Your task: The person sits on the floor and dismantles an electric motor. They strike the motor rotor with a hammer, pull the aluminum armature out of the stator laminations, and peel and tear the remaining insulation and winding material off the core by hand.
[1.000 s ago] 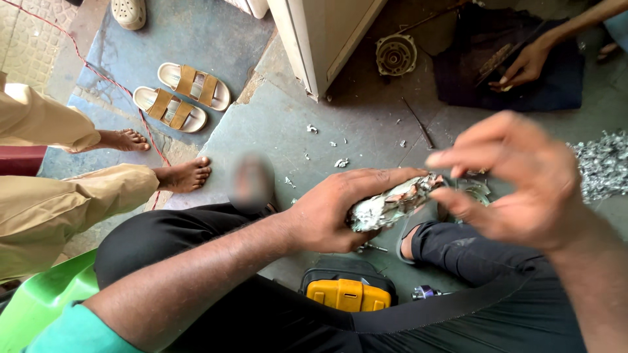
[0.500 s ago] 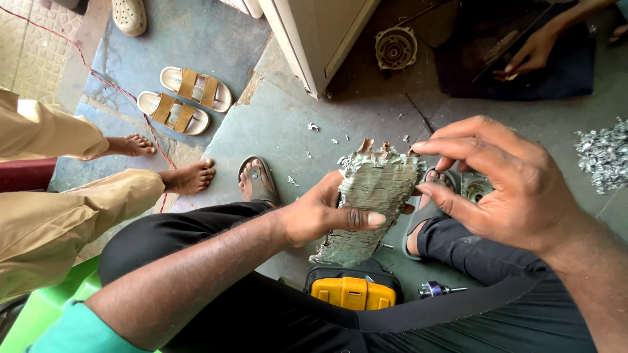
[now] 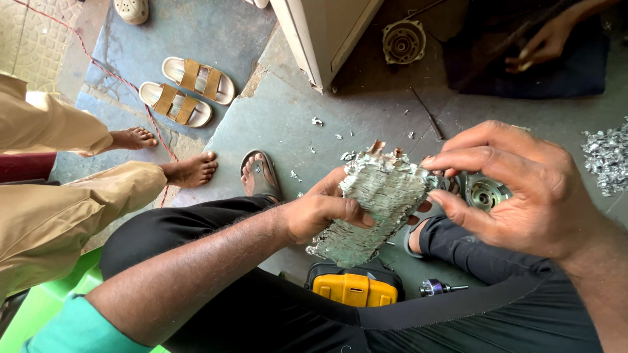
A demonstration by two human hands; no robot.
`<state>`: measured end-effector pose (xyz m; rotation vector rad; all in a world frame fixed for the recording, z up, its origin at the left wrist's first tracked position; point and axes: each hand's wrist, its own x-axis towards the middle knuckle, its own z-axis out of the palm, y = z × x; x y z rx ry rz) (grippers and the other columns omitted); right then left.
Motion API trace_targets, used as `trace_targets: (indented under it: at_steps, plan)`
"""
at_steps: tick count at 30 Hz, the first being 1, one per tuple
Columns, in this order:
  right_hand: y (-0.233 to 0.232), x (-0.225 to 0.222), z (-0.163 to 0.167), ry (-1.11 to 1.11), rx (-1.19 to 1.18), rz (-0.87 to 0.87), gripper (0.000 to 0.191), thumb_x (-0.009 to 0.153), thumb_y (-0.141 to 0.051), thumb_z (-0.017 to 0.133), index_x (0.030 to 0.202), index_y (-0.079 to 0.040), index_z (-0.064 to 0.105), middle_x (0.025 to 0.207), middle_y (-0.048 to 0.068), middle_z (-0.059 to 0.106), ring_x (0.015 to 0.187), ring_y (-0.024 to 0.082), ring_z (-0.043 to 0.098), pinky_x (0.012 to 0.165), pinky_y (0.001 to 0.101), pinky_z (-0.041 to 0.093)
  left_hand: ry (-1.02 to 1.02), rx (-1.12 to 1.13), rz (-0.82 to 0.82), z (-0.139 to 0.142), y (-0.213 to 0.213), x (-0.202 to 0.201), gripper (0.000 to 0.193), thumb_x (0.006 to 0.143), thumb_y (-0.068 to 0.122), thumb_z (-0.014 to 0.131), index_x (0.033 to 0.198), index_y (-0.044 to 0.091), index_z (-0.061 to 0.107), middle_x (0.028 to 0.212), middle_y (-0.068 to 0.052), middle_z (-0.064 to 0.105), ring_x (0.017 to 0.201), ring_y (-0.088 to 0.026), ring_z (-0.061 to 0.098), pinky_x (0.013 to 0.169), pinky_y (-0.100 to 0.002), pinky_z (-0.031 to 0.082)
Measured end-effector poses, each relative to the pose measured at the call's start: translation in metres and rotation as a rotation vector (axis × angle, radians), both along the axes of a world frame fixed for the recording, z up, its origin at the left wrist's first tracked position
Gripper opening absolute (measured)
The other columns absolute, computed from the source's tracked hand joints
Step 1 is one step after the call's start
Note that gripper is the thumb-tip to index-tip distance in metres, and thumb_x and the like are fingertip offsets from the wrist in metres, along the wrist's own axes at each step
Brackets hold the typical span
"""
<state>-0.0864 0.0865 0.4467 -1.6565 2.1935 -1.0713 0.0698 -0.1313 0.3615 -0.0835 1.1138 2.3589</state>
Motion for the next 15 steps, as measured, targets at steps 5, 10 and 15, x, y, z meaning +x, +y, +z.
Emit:
trace_targets:
  at_steps: [5, 10, 15]
  plan:
    - [-0.004, 0.001, -0.002, 0.015, -0.036, -0.008, 0.028, 0.082, -0.018, 0.082, 0.106, -0.007, 0.073, 0.098, 0.007, 0.07, 0.088, 0.018, 0.071, 0.073, 0.0286, 0.059, 0.03, -0.174, 0.12, -0.008, 0.009, 0.003, 0.085, 0.087, 0.008, 0.064, 0.162, 0.008, 0.025, 0.15, -0.01, 0.051, 0.135, -0.02, 0.053, 0.112, -0.037, 0.048]
    - [-0.008, 0.007, -0.004, 0.103, 0.032, -0.004, 0.023, 0.081, -0.018, 0.084, 0.101, -0.009, 0.077, 0.089, 0.005, 0.071, 0.074, 0.016, 0.069, 0.062, 0.0291, 0.053, 0.165, -0.406, 0.044, 0.002, 0.011, 0.003, 0.058, 0.092, 0.014, 0.065, 0.144, 0.001, 0.045, 0.123, -0.015, 0.068, 0.113, -0.022, 0.066, 0.102, -0.037, 0.054]
    - [-0.014, 0.013, -0.01, 0.147, 0.022, 0.06, 0.023, 0.08, -0.018, 0.085, 0.1, -0.009, 0.076, 0.088, 0.004, 0.072, 0.071, 0.014, 0.069, 0.06, 0.0271, 0.055, 0.225, -0.656, -0.019, 0.02, 0.011, 0.001, 0.055, 0.089, 0.018, 0.068, 0.139, 0.005, 0.047, 0.11, -0.016, 0.072, 0.101, -0.022, 0.072, 0.088, -0.037, 0.056]
